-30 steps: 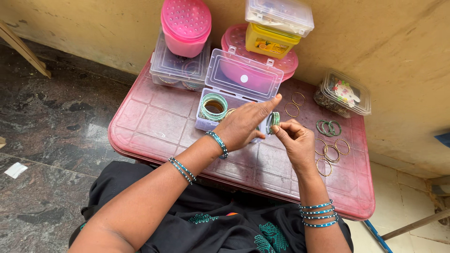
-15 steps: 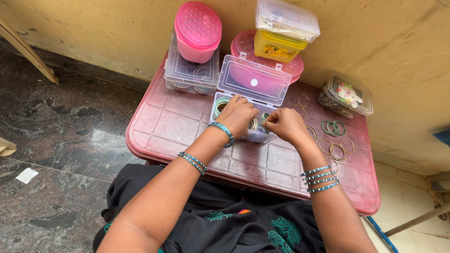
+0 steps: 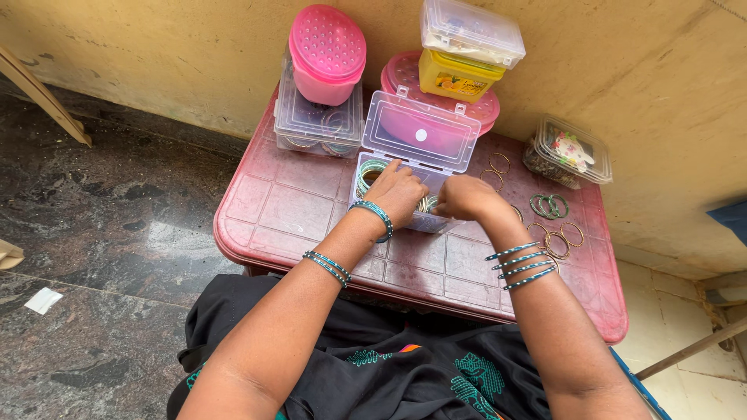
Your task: The person sorts through various bangles on a small table, placing them into different plastic containers and organizing them by style and color.
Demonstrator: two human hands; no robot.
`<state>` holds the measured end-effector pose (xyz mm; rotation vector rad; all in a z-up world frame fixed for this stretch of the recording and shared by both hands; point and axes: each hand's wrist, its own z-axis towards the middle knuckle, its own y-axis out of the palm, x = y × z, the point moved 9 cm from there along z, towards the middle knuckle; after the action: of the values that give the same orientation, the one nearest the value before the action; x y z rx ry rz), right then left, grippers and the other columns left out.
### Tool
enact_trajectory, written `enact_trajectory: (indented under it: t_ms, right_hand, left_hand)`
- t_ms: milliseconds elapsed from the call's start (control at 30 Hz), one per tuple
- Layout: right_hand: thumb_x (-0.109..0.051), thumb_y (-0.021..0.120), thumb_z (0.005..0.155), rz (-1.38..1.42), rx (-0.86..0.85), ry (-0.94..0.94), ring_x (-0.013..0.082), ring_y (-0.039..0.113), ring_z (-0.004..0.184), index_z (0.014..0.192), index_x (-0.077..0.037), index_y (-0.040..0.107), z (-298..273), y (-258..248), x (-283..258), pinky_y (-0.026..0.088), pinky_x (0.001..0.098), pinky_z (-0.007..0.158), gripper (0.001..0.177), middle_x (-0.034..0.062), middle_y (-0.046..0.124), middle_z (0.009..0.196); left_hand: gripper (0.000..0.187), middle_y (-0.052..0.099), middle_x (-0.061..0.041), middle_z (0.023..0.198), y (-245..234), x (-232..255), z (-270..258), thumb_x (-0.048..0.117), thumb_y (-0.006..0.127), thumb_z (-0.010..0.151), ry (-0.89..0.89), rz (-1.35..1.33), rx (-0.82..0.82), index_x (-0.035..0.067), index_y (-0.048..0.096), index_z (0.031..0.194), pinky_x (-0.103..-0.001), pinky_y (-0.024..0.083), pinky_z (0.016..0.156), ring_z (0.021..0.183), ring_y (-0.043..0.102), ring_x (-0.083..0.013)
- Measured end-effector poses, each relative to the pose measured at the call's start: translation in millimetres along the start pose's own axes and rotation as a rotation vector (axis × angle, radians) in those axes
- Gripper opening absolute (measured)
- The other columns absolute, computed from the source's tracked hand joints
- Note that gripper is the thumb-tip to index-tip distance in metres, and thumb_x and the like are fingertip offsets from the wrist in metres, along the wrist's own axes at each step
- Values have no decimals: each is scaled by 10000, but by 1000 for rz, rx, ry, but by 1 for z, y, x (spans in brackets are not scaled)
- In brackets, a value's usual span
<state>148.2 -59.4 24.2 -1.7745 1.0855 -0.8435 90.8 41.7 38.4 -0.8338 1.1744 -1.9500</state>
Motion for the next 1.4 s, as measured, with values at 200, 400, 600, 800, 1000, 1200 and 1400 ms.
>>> enact_trajectory:
  t_ms: [200,400,600,800,1000,1200,1400]
  right_hand:
    - [-205,730,867,198,194,104,277,735,1011,1040,-211,812,-9,-26,17,559,420,911,191,72,784,1047]
    - [-10,562,890,117,139,20,330,687,1089,1221,-333,769,-5,-6,-2,525,444,961,507,148,731,1138]
    - [-67,568,920,87,64,6,300,714,1072,1180,-299,776,-7,-1,-3,545,430,953,406,108,752,1136]
    - [-75,577,918,94,82,-57,321,711,1033,1166,-269,781,-8,-3,-6,549,436,919,375,126,746,1103]
    - [-129,622,921,340,478,-156,341,714,984,1112,-181,774,-46,-42,24,547,448,863,250,113,763,1059]
    - [-81,700,964,664,857,162,191,665,688,1116,-102,800,-91,-16,149,544,350,682,184,120,757,843]
    - [3,643,963,1512,1131,262,74,626,691,1151,-33,711,-110,79,300,513,203,589,203,50,747,1032]
  left_hand:
    - [195,745,-108,956,-2,-4,-1,89,667,795,-10,1,10,131,781,948,-493,332,1132,1060,641,-283]
    - [178,746,-114,945,1,-1,1,75,662,816,8,28,10,122,782,939,-504,333,1137,1059,644,-294]
    - [169,746,-114,947,-1,1,1,68,663,813,11,24,-3,126,784,916,-502,335,1143,1060,648,-290]
    - [193,747,-114,951,-2,4,4,70,666,785,18,17,3,123,784,929,-507,335,1133,1055,651,-288]
    - [191,747,-112,947,-1,5,3,63,652,816,34,14,21,126,781,943,-512,336,1147,1052,653,-291]
    - [294,733,-108,944,-18,7,-5,24,646,765,40,-54,105,115,759,1021,-518,340,1137,1043,640,-302]
    - [458,715,-89,992,-52,30,-18,-46,627,736,83,-161,256,78,717,1168,-521,335,1164,1037,625,-288]
